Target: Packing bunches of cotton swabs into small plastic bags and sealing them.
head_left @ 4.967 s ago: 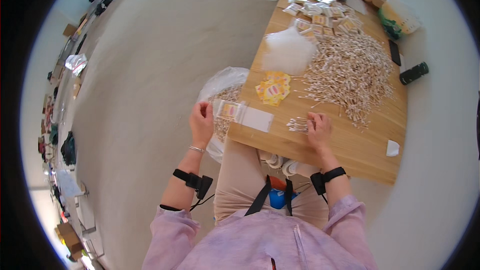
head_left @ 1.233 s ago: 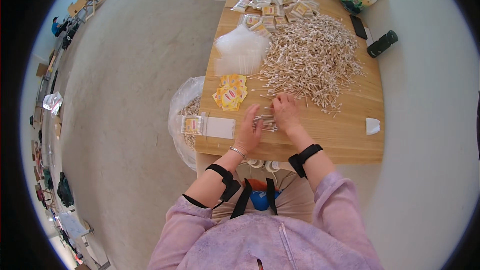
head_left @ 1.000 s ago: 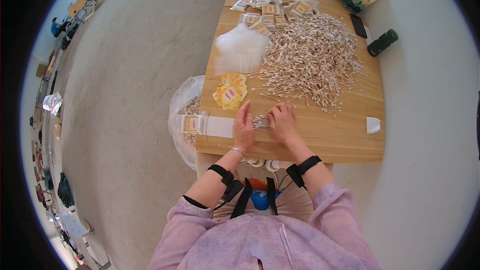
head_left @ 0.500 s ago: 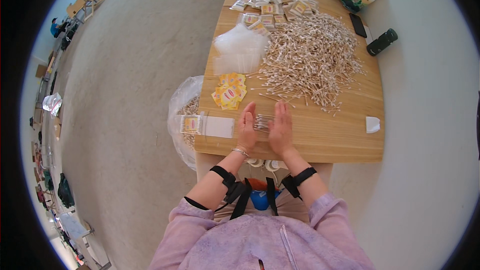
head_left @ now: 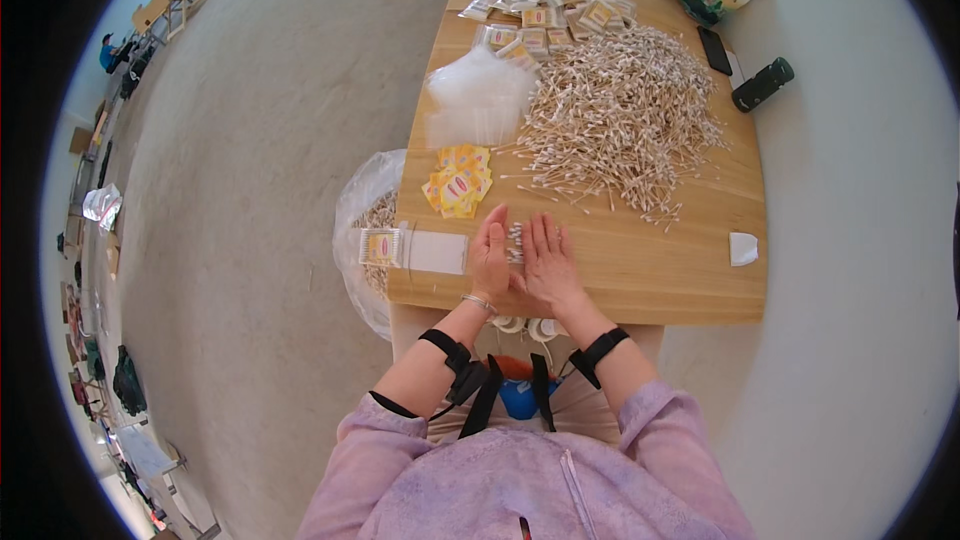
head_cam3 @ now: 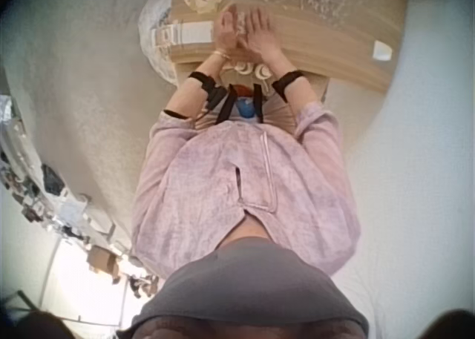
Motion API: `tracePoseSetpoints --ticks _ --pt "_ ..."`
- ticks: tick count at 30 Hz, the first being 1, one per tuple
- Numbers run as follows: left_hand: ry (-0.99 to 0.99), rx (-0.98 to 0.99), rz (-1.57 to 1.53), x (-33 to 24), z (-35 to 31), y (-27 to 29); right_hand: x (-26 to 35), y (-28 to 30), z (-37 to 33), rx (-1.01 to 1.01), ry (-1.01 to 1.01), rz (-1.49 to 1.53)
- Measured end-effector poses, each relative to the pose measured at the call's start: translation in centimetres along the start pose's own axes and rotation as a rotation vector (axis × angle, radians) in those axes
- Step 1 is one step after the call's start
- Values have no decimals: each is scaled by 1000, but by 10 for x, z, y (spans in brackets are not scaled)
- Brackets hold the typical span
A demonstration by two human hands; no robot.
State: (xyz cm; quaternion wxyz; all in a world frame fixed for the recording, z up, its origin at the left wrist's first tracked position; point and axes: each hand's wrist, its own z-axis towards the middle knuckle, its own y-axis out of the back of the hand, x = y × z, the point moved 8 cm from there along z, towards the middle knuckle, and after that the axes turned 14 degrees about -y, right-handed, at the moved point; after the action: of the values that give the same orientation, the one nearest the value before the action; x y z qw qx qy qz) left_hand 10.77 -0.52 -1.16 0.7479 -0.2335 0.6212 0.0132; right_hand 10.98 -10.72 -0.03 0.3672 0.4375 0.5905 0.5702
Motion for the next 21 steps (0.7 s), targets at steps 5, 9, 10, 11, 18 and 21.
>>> tracePoseSetpoints --ticks 5,9,10,11,18,21 --pt "6 -13 -34 0 2 0 -7 14 7 -68 33 183" --pt "-30 -63 -8 -5 10 12 -50 23 5 -172 -233 759" --pt "-36 -49 -25 -5 13 8 -71 19 5 -240 -313 1135" --pt "-33 -43 -28 -5 12 4 -73 13 6 -244 -320 1132" --pt "-35 15 13 1 2 -9 -36 23 1 -325 -194 971" --pt "-16 0 -32 2 4 -7 -22 26 -8 -248 -72 395"
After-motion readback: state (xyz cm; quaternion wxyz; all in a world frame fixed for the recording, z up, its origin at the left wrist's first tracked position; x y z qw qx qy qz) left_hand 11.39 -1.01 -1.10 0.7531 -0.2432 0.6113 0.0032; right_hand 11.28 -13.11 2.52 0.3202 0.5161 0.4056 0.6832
